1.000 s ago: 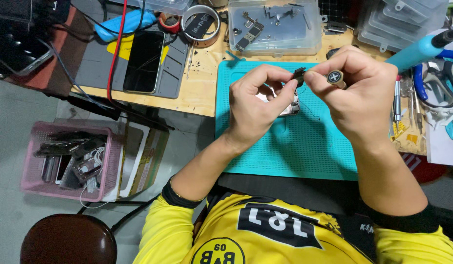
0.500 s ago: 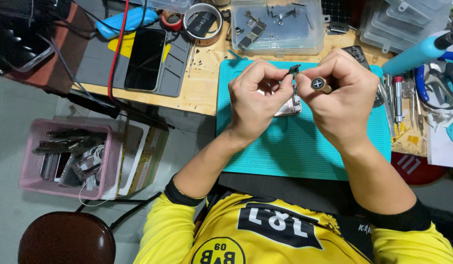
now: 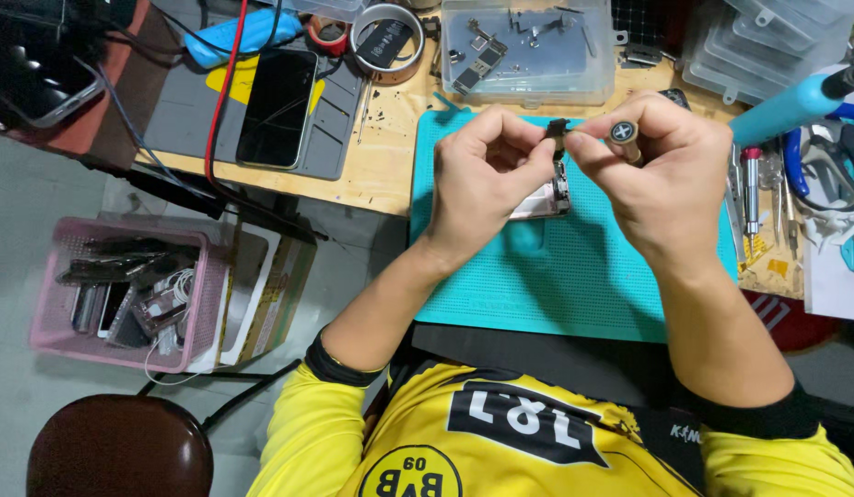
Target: The person repairs a smartphone at a workbench, using a precision screwdriver to remove and reinstall small screws and reposition internal components inside the opened phone. They lift the midframe, adjust a flex cable, and work on the disassembled phone body on a teal repair mat.
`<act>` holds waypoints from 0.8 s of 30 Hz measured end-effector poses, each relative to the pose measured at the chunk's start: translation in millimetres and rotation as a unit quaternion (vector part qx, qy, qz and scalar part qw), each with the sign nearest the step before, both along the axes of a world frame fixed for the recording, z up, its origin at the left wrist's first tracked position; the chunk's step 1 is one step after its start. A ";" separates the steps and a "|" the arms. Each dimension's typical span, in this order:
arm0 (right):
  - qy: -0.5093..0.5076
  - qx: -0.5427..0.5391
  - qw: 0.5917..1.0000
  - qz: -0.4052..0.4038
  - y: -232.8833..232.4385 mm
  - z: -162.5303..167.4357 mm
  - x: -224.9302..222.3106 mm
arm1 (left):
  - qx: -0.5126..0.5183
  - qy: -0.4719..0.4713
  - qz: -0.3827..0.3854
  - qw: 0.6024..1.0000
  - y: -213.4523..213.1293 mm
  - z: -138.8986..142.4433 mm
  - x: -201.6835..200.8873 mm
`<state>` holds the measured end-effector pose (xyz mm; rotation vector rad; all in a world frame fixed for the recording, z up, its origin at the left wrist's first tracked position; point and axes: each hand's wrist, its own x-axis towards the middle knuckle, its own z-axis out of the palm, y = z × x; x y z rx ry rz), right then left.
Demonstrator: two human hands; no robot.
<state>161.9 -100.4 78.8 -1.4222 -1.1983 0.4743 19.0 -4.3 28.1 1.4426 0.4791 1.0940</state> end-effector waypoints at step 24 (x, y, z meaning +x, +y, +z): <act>-0.501 0.054 0.858 0.099 -11.5 49.6 10.7 | -0.013 0.049 -0.146 0.988 9.9 12.4 -19.3</act>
